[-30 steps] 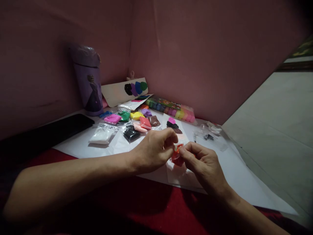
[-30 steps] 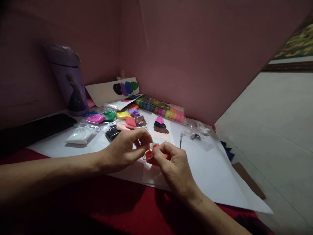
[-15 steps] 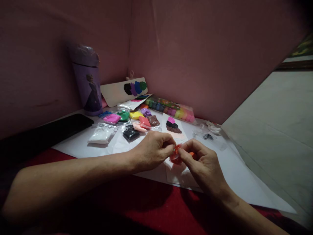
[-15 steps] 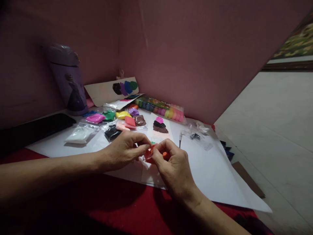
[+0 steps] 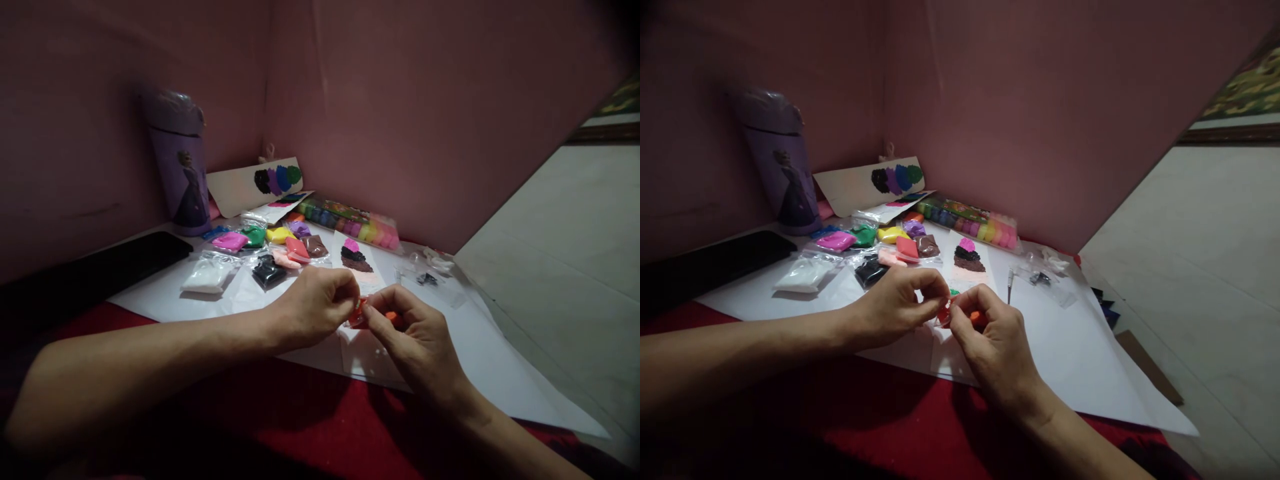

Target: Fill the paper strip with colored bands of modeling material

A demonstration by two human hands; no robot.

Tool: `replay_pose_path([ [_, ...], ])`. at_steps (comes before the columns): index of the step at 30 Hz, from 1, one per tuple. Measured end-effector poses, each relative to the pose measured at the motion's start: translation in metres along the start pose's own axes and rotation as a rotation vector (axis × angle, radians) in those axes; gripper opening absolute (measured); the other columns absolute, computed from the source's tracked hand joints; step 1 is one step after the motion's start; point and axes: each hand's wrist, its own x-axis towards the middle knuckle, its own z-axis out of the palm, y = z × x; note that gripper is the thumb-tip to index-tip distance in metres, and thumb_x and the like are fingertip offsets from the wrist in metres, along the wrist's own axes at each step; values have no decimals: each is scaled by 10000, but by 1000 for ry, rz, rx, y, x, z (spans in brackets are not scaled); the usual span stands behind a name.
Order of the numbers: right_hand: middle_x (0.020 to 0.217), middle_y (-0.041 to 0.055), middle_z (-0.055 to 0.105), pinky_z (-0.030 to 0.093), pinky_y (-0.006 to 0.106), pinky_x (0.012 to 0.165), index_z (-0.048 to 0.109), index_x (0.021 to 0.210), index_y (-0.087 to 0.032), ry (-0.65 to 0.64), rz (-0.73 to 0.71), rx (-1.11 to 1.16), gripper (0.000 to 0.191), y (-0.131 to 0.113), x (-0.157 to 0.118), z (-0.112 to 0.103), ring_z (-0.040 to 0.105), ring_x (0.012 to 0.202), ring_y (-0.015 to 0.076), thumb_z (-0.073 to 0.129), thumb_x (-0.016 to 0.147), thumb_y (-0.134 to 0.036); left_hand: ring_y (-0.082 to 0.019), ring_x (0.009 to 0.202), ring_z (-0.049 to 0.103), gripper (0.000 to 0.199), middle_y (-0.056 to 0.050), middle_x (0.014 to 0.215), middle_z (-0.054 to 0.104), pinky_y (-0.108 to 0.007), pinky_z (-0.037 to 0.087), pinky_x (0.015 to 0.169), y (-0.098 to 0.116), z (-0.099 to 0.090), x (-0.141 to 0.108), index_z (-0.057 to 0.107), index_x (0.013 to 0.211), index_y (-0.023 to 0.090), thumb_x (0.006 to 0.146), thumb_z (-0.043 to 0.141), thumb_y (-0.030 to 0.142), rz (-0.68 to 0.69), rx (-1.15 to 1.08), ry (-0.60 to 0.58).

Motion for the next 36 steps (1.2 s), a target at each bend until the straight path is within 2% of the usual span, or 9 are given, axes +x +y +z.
replay_pose_path([
  [5,703,11,649,447,215,517,573,736,-175,-38,14,18,164,1,0,0,599,598,122,564,852,-290,-93,555,523,127,-20,621,627,-189,369,481,1,-1,1,621,674,109,762,542,154,-81,-28,-28],
  [12,703,8,660,449,207,503,589,754,-177,-51,6,26,141,2,-1,1,601,570,119,575,841,-287,-88,552,525,120,-8,613,619,-183,380,488,1,-1,0,613,669,116,760,552,165,-64,-7,-11],
  [22,670,-2,662,432,193,474,590,728,-179,-33,31,-24,127,0,1,0,581,531,105,568,833,-248,-112,541,566,119,-17,651,617,-207,464,457,3,-1,0,582,704,123,747,544,227,-229,-260,-105],
  [36,726,14,658,482,231,546,586,788,-183,-102,22,28,152,4,1,0,628,620,139,564,854,-319,-114,570,585,160,-31,636,625,-195,459,484,1,-2,1,598,677,118,773,543,234,-175,-123,-58],
])
